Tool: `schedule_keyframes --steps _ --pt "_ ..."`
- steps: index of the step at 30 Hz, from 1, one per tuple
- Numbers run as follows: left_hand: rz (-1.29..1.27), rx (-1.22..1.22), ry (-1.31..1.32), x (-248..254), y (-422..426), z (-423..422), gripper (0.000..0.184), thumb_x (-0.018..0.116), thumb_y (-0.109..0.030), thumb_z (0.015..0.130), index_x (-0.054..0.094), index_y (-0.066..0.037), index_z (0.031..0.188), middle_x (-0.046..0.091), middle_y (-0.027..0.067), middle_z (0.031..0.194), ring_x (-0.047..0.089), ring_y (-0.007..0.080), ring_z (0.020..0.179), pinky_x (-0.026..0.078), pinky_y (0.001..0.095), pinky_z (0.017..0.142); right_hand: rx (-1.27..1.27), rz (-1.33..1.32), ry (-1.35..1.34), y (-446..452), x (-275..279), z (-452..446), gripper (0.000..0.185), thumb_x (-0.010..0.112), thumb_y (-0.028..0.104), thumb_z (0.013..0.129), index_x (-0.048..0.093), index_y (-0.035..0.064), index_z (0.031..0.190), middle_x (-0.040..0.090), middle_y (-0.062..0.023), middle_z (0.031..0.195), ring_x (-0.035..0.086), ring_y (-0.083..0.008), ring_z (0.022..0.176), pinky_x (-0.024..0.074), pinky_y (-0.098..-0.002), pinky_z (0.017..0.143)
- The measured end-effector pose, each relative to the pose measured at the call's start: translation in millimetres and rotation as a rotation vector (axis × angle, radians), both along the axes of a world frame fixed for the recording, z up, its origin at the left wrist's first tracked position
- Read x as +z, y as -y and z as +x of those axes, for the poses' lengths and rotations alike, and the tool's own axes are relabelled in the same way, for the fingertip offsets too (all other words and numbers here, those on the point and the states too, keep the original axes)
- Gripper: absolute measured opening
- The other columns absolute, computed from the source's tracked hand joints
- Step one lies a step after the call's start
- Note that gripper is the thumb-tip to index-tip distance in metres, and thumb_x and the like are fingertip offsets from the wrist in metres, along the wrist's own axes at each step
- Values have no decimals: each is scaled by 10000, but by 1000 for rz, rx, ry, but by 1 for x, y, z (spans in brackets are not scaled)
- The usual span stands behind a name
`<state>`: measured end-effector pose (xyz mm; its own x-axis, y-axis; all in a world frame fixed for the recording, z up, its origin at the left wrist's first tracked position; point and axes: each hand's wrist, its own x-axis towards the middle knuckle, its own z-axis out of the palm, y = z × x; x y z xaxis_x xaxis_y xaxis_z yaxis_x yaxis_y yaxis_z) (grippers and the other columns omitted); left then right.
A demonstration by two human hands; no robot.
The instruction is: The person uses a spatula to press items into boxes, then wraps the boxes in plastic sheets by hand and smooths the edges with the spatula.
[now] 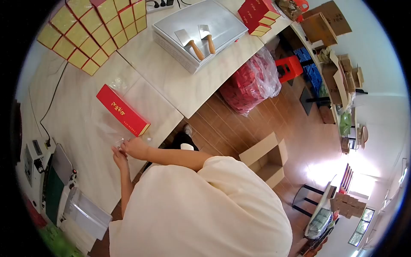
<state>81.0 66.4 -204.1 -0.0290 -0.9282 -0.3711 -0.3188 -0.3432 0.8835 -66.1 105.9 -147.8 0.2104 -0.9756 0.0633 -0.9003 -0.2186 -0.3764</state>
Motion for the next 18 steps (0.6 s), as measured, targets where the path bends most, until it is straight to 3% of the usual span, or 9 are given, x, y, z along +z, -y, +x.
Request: schedule_keyframes --steps 3,6,9,11,12,14,16,18 --pt "-41 -29 -83 1 1 3 682 299 -582 1016 559 -47 683 486 4 543 455 90 476 346 251 462 -40 -33 96 4 7 -1 88 604 134 798 588 79 865 615 -86 819 646 -243 696 515 -379 600" --pt "-26 7 -47 -6 -1 14 613 371 -520 1025 561 -51 678 494 0 557 442 84 475 345 242 459 -127 110 118 3 23 -13 90 617 139 800 584 79 858 616 -100 827 648 -266 694 503 -390 572" --pt "43 48 66 -18 -6 29 491 462 -410 1024 572 -43 716 502 -3 574 441 77 483 361 237 467 -187 -81 270 -9 19 -37 76 605 142 827 577 78 855 614 -104 812 638 -297 662 490 -405 539" --pt "147 114 8 -20 -9 42 304 533 -272 1002 583 -30 824 521 -3 619 445 63 493 366 233 458 -231 -137 323 -17 27 -52 90 607 151 854 569 74 828 604 -105 751 622 -308 628 478 -412 521" --pt "121 130 43 -24 -9 49 187 562 -192 974 571 -8 1005 591 45 771 545 113 616 454 264 559 -265 -131 338 -22 29 -56 86 613 136 842 562 70 818 603 -114 742 623 -311 654 486 -418 548" --pt "-287 174 312 -52 0 61 270 597 -129 930 534 -9 1163 601 109 1014 597 197 870 493 324 779 -319 -131 379 -29 36 -63 101 633 119 832 554 70 792 595 -120 722 618 -310 677 490 -423 575" --pt "-381 168 350 -9 15 45 376 609 -114 904 505 -19 1253 545 143 1183 539 259 1090 425 372 963 -308 -130 416 -33 43 -65 118 646 118 832 552 74 775 587 -117 710 612 -305 675 486 -422 575" --pt "-443 149 346 16 34 29 382 611 -149 923 500 -26 1267 522 122 1264 515 235 1143 413 355 976 -412 -138 462 -38 44 -64 153 650 120 860 542 61 770 578 -117 719 593 -315 658 466 -415 565"
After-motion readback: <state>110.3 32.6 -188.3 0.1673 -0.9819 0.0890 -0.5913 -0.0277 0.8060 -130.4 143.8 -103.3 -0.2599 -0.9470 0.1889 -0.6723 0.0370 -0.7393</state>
